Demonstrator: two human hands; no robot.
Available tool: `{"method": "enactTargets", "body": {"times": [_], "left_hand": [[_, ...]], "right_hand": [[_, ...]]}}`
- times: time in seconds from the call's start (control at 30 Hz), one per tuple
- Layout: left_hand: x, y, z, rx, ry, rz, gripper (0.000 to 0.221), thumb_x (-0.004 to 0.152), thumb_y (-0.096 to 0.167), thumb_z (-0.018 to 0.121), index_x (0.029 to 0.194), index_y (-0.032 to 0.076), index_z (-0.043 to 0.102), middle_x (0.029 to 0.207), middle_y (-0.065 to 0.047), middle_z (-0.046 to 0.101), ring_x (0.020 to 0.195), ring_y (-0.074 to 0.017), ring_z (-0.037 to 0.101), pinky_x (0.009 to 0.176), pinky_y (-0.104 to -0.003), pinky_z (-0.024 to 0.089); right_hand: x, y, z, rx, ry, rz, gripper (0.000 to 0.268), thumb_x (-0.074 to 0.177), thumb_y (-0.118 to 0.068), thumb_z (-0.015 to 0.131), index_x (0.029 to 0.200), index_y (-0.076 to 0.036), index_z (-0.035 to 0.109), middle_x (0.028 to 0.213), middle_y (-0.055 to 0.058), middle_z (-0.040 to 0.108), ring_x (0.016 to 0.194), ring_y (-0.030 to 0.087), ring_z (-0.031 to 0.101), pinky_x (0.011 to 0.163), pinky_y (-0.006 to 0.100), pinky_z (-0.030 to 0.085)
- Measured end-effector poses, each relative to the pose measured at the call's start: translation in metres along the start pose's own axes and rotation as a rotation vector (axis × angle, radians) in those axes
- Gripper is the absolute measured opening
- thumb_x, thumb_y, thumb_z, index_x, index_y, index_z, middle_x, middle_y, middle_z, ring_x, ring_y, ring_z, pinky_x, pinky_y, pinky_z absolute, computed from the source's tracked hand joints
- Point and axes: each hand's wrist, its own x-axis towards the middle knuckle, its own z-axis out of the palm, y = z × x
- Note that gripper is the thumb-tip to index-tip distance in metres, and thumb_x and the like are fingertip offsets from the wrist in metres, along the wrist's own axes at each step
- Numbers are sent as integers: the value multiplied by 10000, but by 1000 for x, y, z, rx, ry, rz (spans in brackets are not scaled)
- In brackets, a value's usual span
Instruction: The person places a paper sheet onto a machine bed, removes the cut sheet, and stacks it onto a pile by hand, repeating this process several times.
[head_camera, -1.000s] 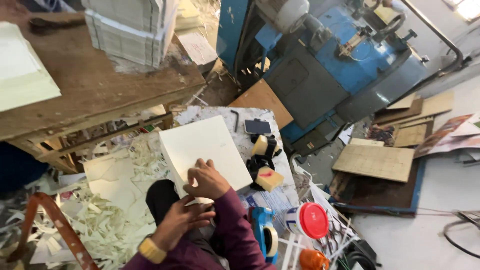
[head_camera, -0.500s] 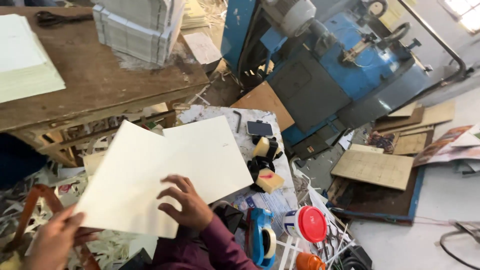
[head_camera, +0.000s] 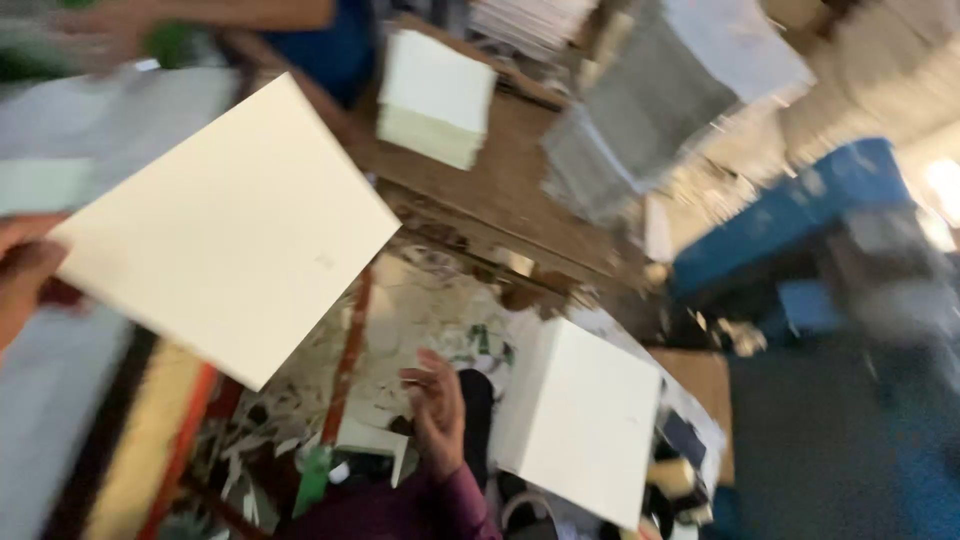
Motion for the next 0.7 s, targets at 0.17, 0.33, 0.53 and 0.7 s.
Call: {"method": "enactTargets", "body": {"times": [0.17, 0.33, 0.53, 0.7], "left_hand": [[-55, 77, -30, -7, 311, 35, 282, 1150, 135, 509, 1337, -28, 643, 1073, -96, 690, 812, -146, 665, 691, -295, 572], [-20, -10, -57, -328, 432, -181, 299, 1091, 255, 576, 1314, 85, 680, 914, 7, 689, 666, -79, 634, 577, -263, 542], [-9, -173, -75, -117, 494, -359, 257, 979, 178, 716, 1217, 82, 736, 848, -62, 709, 607, -167, 582, 546, -324, 513], [-23, -225, -97, 671, 654, -470, 179, 766, 244, 885, 901, 134, 844, 898, -94, 786, 775, -285, 722, 751, -397, 597]], "right_hand": [[16, 32, -8, -91, -222, 168, 341, 1018, -144, 603, 1344, -44, 590, 1356, 121, 612, 1158, 226, 654, 986, 394, 538], [21, 81, -22, -446, -499, 231, 283, 984, -173, 655, 1226, -28, 674, 1186, 96, 716, 1097, 195, 716, 881, 338, 584], [0, 131, -50, -591, -842, 524, 509, 877, -180, 723, 1352, -81, 570, 1225, 120, 662, 1025, 250, 753, 885, 343, 608], [-17, 132, -46, -773, -1134, 420, 798, 822, -275, 834, 1505, -101, 459, 1392, 186, 566, 1320, 338, 534, 1118, 404, 424]]}}
